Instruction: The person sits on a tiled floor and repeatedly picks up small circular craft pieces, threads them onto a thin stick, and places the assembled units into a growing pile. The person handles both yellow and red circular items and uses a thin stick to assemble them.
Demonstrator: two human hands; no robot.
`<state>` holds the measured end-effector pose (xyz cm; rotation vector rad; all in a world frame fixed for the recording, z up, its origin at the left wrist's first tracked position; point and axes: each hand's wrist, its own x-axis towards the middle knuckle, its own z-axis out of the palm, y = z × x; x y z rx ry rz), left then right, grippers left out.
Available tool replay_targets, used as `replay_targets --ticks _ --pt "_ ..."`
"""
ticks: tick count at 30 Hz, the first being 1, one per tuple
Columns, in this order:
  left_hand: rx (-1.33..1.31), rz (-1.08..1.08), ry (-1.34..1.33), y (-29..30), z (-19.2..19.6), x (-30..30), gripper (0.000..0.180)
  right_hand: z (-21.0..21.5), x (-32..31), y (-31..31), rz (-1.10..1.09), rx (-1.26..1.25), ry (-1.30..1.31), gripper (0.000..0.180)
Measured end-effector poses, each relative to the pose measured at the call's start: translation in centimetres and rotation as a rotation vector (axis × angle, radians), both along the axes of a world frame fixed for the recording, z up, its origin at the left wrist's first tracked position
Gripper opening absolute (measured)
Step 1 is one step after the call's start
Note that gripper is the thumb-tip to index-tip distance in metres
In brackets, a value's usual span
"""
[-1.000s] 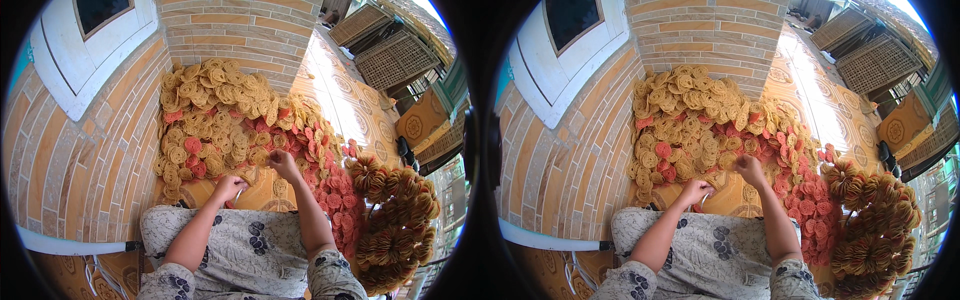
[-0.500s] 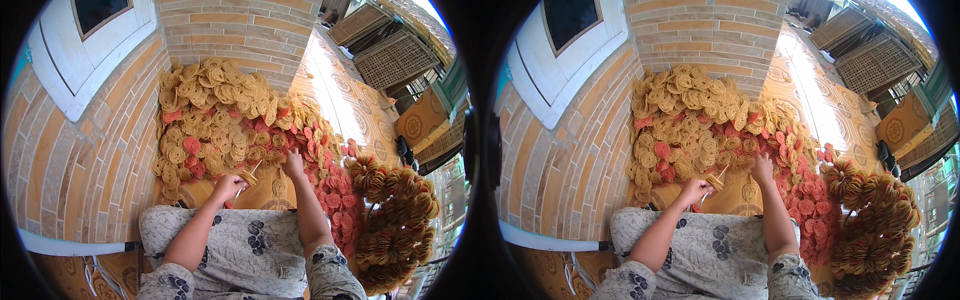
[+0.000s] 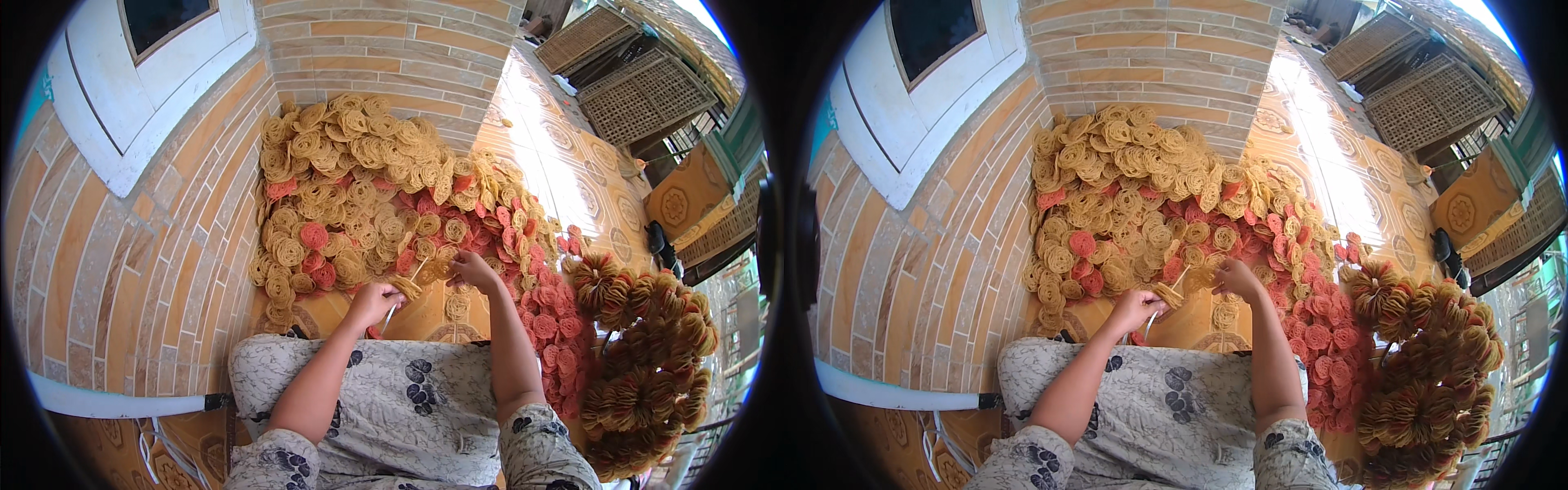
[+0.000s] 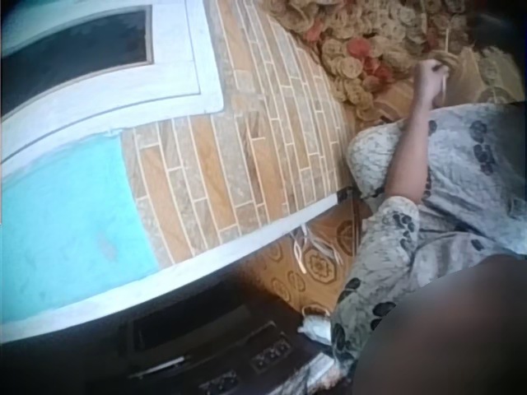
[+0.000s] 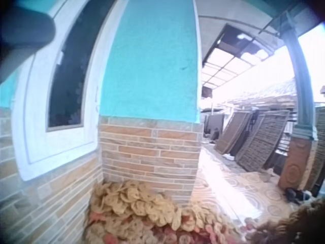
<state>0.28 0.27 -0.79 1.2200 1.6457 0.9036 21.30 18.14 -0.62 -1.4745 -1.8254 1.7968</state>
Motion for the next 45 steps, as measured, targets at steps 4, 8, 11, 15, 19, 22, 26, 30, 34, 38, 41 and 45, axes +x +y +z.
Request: replay_targets --ticks 4,8,11,15,19,22,26,30,34,38,41,45 --pt "0.001 -0.011 0.018 -0.1 0.1 0.0 0.021 -2.2 -1.0 -0.3 0.100 0.327 -0.329 0.034" --pt "-0.041 -0.018 0.005 -0.1 -0.1 -0.1 0.021 -4.6 -2.2 -0.9 0.095 0.769 -0.415 0.043" --pt "-0.029 -0.035 0.044 -0.1 -0.4 -0.1 0.021 -5.3 -2.0 -0.6 0.094 0.678 -0.481 0.042" --pt "-0.020 -0.022 0.028 -0.2 -0.4 0.0 0.018 -5.6 -1.8 -0.5 0.103 0.632 -0.480 0.040" --pt "-0.036 -0.038 0.051 -0.2 -0.3 0.0 0.021 -5.9 -2.6 -1.5 0.107 0.797 -0.468 0.036" --pt "-0.045 -0.036 0.042 -0.2 -0.2 -0.1 0.021 -5.1 -3.0 -2.0 0.107 0.787 -0.468 0.033" --pt "-0.080 -0.034 0.013 -0.2 -0.2 -0.1 0.021 -2.3 -2.4 -1.3 0.040 0.306 -0.173 0.029" --pt "-0.043 -0.039 0.007 -0.2 0.0 0.0 0.021 0.0 -2.1 -1.7 0.036 0.119 0.141 0.024" --pt "-0.035 -0.034 0.006 -0.3 0.4 0.1 0.021 1.4 -2.4 -2.6 0.074 0.146 0.166 0.025" --pt "-0.044 -0.037 0.057 -0.1 0.4 0.0 0.022 2.7 -2.7 -3.5 0.103 0.264 0.025 0.021" --pt "-0.025 -0.029 0.077 -0.1 -0.2 -0.1 0.022 3.5 -3.0 -4.0 0.191 0.501 -0.109 0.019" --pt "0.057 0.045 0.141 -0.1 -1.0 -0.3 0.021 3.0 -3.2 -4.0 0.306 1.090 0.065 0.028"
